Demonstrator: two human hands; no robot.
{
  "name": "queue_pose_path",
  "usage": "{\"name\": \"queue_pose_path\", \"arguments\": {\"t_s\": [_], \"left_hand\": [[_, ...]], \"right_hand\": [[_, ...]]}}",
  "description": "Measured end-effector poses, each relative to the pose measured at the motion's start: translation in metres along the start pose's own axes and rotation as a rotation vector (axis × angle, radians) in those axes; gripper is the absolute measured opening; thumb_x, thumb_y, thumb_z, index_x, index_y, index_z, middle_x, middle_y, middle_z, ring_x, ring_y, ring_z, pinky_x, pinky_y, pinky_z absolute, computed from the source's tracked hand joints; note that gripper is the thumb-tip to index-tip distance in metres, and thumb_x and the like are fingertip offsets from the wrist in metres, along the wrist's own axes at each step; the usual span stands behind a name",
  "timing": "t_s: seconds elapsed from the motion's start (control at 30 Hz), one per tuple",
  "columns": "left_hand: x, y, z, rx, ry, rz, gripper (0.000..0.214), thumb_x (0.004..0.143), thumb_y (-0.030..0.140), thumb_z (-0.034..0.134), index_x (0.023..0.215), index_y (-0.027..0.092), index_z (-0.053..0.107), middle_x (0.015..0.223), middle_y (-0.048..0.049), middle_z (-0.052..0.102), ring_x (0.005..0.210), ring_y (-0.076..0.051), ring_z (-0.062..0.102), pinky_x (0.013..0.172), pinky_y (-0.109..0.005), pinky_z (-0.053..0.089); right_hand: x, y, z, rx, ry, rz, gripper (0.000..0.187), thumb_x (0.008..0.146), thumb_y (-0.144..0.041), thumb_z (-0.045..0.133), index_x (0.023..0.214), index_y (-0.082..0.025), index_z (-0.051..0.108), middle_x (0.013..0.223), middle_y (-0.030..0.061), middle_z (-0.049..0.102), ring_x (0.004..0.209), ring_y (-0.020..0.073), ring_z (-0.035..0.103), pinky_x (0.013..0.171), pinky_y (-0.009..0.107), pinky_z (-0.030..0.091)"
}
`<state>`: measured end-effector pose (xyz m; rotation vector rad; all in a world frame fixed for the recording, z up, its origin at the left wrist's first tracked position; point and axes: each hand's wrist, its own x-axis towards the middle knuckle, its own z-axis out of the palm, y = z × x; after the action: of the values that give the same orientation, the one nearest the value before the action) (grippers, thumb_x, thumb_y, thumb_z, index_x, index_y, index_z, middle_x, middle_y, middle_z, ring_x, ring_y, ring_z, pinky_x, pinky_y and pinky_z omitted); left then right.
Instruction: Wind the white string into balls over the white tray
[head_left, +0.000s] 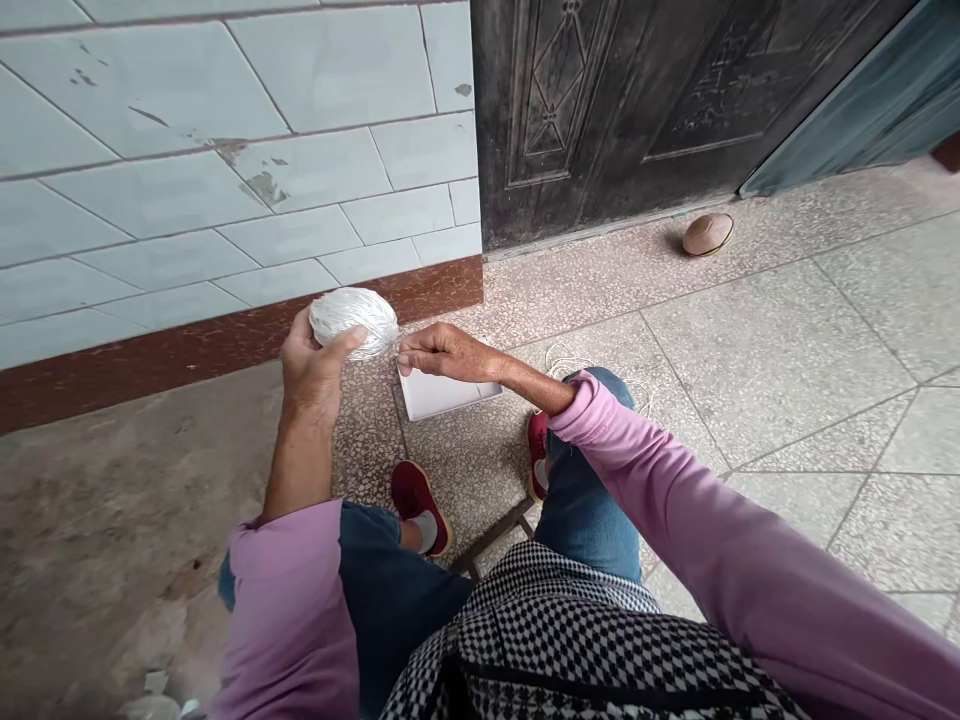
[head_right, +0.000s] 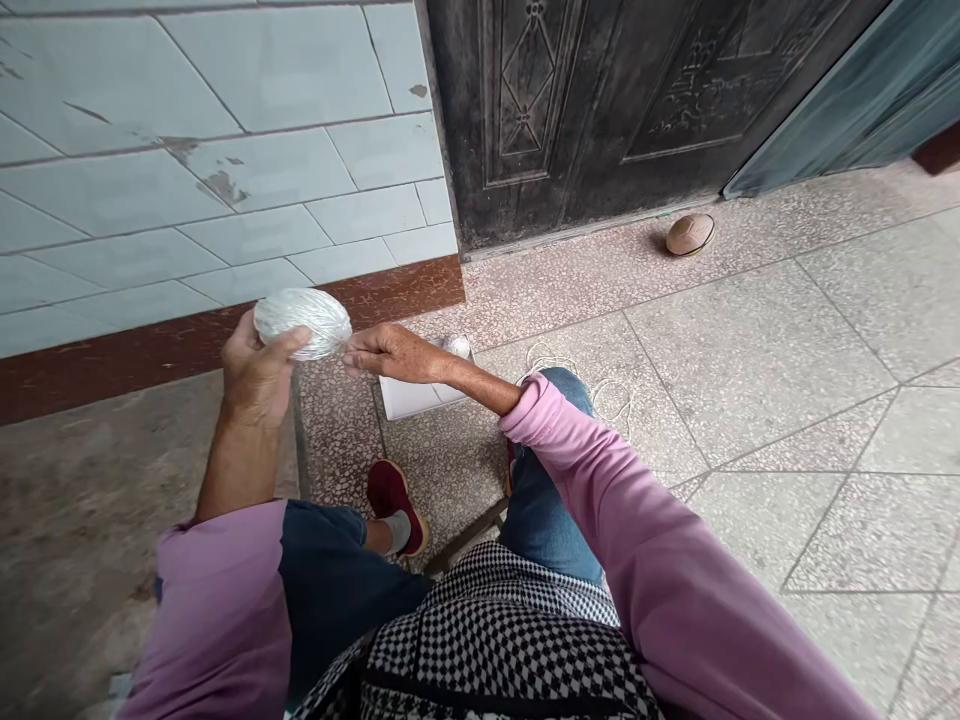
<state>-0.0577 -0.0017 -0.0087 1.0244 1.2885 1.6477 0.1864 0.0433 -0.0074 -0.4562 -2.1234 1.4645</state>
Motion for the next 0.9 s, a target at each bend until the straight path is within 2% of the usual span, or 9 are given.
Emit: {"name": "queue_pose_path", "arguments": {"t_s": [0.1, 0.23, 0.33, 0.4, 0.47, 0.57, 0.7, 0.8, 0.9], "left_hand": [[0.002, -0.009, -0.009, 0.129, -0.055, -0.031, 0.085, 0.064, 0.046, 0.125, 0.134, 0.018, 0.085, 0.130, -0.0053, 0.090, 0.128, -0.034, 0.074, 0.134, -0.054, 0.058], [-0.011, 0.001, 0.002, 0.284, -0.341, -0.212, 0.087, 0.061, 0.054, 0.123, 0.135, 0.021, 0.092, 0.123, -0.0101, 0.091, 0.129, -0.045, 0.082, 0.130, -0.063, 0.065], [-0.026, 0.017, 0.017, 0.213, -0.567, -0.320, 0.074, 0.064, 0.060, 0.117, 0.126, 0.025, 0.096, 0.122, -0.0154, 0.092, 0.137, -0.055, 0.086, 0.126, -0.068, 0.071], [-0.034, 0.027, 0.025, 0.129, -0.635, -0.361, 0.068, 0.065, 0.063, 0.115, 0.120, 0.027, 0.098, 0.120, -0.0173, 0.093, 0.140, -0.060, 0.086, 0.124, -0.071, 0.074], [-0.039, 0.033, 0.029, 0.037, -0.636, -0.375, 0.068, 0.065, 0.062, 0.113, 0.122, 0.029, 0.099, 0.120, -0.0180, 0.093, 0.144, -0.062, 0.085, 0.122, -0.073, 0.075], [-0.041, 0.039, 0.032, -0.135, -0.578, -0.351, 0.084, 0.065, 0.053, 0.111, 0.143, 0.026, 0.096, 0.128, -0.0203, 0.095, 0.153, -0.063, 0.081, 0.127, -0.073, 0.073], [-0.040, 0.042, 0.031, -0.262, -0.485, -0.328, 0.104, 0.066, 0.041, 0.104, 0.166, 0.019, 0.085, 0.142, -0.0239, 0.094, 0.164, -0.063, 0.075, 0.138, -0.074, 0.066], [-0.038, 0.040, 0.029, -0.266, -0.432, -0.332, 0.103, 0.065, 0.039, 0.101, 0.165, 0.020, 0.085, 0.150, -0.0237, 0.093, 0.168, -0.061, 0.073, 0.139, -0.072, 0.066], [-0.036, 0.036, 0.029, -0.272, -0.381, -0.317, 0.100, 0.062, 0.037, 0.103, 0.159, 0.020, 0.086, 0.146, -0.0225, 0.093, 0.169, -0.060, 0.071, 0.139, -0.071, 0.066]], "right_hand": [[0.001, -0.003, -0.014, 0.073, 0.062, -0.047, 0.058, 0.140, -0.061, 0.070, 0.102, -0.017, 0.072, 0.083, -0.0042, 0.052, 0.080, 0.0156, 0.045, 0.075, 0.028, 0.037], [0.002, -0.001, -0.034, 0.082, 0.194, -0.037, 0.061, 0.138, -0.064, 0.075, 0.096, -0.019, 0.068, 0.082, -0.0049, 0.048, 0.079, 0.0155, 0.042, 0.075, 0.030, 0.038], [0.003, 0.005, -0.042, 0.086, 0.234, -0.069, 0.062, 0.136, -0.061, 0.079, 0.092, -0.020, 0.065, 0.083, -0.0044, 0.051, 0.079, 0.0147, 0.043, 0.078, 0.031, 0.041], [0.004, 0.009, -0.042, 0.084, 0.249, -0.093, 0.063, 0.134, -0.061, 0.082, 0.089, -0.021, 0.062, 0.083, -0.0044, 0.054, 0.078, 0.0141, 0.044, 0.079, 0.031, 0.042], [0.006, 0.013, -0.040, 0.048, 0.278, -0.085, 0.063, 0.133, -0.056, 0.084, 0.087, -0.022, 0.058, 0.084, -0.0048, 0.053, 0.080, 0.0142, 0.045, 0.079, 0.031, 0.040], [0.009, 0.014, -0.035, -0.014, 0.322, -0.026, 0.064, 0.135, -0.050, 0.082, 0.085, -0.024, 0.052, 0.083, -0.0062, 0.045, 0.081, 0.0150, 0.042, 0.079, 0.032, 0.037], [0.013, 0.010, -0.027, -0.043, 0.319, 0.069, 0.055, 0.139, -0.028, 0.069, 0.087, -0.024, 0.051, 0.086, -0.0047, 0.049, 0.086, 0.0162, 0.045, 0.086, 0.031, 0.042], [0.015, 0.004, -0.024, -0.045, 0.310, 0.101, 0.046, 0.137, -0.016, 0.063, 0.092, -0.022, 0.058, 0.092, -0.0018, 0.059, 0.093, 0.0171, 0.053, 0.094, 0.031, 0.046], [0.018, 0.001, -0.024, -0.013, 0.338, 0.137, 0.041, 0.135, -0.019, 0.068, 0.094, -0.021, 0.063, 0.095, -0.0013, 0.066, 0.097, 0.0170, 0.057, 0.094, 0.030, 0.046]]}}
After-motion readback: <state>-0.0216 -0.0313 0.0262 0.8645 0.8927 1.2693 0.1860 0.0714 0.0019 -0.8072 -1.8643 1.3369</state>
